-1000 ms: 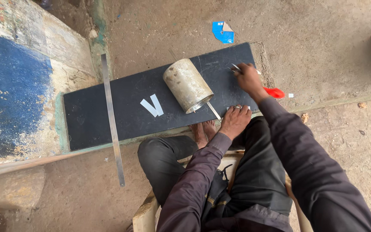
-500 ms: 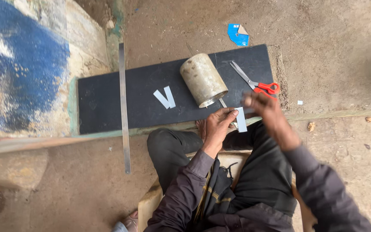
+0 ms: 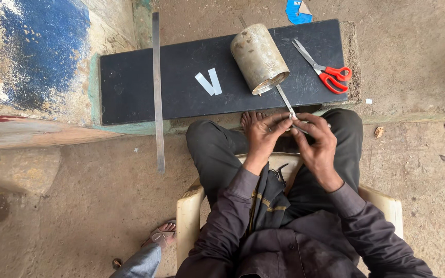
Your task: The person sits on a plastic chair and folds small white paper strips by hand, occasionally trimming them with scissors on a board. The person presses the folded strips around a metal can and sets finished strips on the board, repeating the fold-cut-wrap cycle.
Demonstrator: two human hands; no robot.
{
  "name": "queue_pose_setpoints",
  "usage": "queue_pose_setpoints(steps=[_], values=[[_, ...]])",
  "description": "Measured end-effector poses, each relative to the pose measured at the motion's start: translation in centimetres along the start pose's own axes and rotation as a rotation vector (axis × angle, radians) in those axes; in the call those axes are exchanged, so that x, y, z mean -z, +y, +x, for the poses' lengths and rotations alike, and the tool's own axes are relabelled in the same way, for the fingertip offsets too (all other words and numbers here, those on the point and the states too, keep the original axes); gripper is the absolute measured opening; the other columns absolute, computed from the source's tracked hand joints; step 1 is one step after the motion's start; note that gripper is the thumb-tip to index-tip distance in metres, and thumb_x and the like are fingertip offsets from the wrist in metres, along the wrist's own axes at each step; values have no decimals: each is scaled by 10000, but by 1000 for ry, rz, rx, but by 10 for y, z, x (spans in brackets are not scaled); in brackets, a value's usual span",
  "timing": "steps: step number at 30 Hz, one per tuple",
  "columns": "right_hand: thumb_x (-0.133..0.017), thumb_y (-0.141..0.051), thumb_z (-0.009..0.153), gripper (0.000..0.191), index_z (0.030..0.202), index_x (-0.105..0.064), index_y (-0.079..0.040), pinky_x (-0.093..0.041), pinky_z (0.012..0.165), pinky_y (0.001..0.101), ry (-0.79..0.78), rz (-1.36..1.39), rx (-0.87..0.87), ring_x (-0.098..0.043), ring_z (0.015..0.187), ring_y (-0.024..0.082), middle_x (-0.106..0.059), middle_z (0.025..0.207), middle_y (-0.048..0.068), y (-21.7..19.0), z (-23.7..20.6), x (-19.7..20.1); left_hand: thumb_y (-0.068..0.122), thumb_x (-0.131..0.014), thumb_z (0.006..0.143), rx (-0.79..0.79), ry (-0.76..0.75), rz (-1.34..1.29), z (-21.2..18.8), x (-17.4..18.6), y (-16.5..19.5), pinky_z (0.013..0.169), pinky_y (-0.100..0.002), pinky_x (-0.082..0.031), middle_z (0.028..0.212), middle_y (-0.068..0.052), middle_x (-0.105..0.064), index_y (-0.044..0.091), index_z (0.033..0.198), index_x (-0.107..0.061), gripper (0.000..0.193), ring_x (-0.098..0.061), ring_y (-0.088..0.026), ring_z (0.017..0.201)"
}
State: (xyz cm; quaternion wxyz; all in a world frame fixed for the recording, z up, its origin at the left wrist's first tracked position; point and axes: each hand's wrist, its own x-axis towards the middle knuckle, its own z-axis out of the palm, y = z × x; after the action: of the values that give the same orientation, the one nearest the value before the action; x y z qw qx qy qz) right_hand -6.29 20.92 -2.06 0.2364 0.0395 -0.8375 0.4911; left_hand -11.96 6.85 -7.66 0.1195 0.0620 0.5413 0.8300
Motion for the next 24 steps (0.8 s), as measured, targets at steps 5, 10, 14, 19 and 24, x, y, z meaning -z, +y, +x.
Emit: queue_pose_setpoints(steps=[5,10,14,19,24], values=[[-819,-116,853,421,1261,-725,-74,-532,910,389,-119,-198,209,-674,1084,303,-674,1268,121,-30,3,13,164,-737,999,34,-246,-134,-6,24,12,1016,-257,-563,1184,-66,-749,30,1229,-731,266,-696,-129,1110],[-825,-121,827,431,1242,-714,-101,-528,873,409,-66,-322,315,-672,1060,322,-684,1252,131,-43,-1,16,168,-735,1006,1,-264,-13,-10,24,17,977,-270,-552,1159,-60,-733,45,1218,-749,245,-669,-135,1052],[-825,-94,889,408,1267,-680,-44,-549,815,359,39,-116,-12,-685,946,257,-702,1131,127,-40,-10,5,102,-749,952,-239,-151,431,-11,18,25,956,-339,-503,1080,-90,-746,9,1122,-778,196,-651,-219,1024],[-771,-33,832,339,1167,-726,-57,-578,792,349,43,-73,-136,-726,909,249,-730,998,127,-27,-5,6,102,-703,947,-40,-69,338,-7,9,34,878,-310,-553,1066,-79,-751,-4,1092,-754,187,-694,-180,985],[-779,-128,874,252,1121,-751,-87,-539,880,397,8,-143,-69,-734,959,283,-761,1022,101,-27,9,13,92,-722,942,29,-115,138,1,17,28,769,-233,-562,998,-39,-748,-19,1135,-733,223,-701,-102,860]])
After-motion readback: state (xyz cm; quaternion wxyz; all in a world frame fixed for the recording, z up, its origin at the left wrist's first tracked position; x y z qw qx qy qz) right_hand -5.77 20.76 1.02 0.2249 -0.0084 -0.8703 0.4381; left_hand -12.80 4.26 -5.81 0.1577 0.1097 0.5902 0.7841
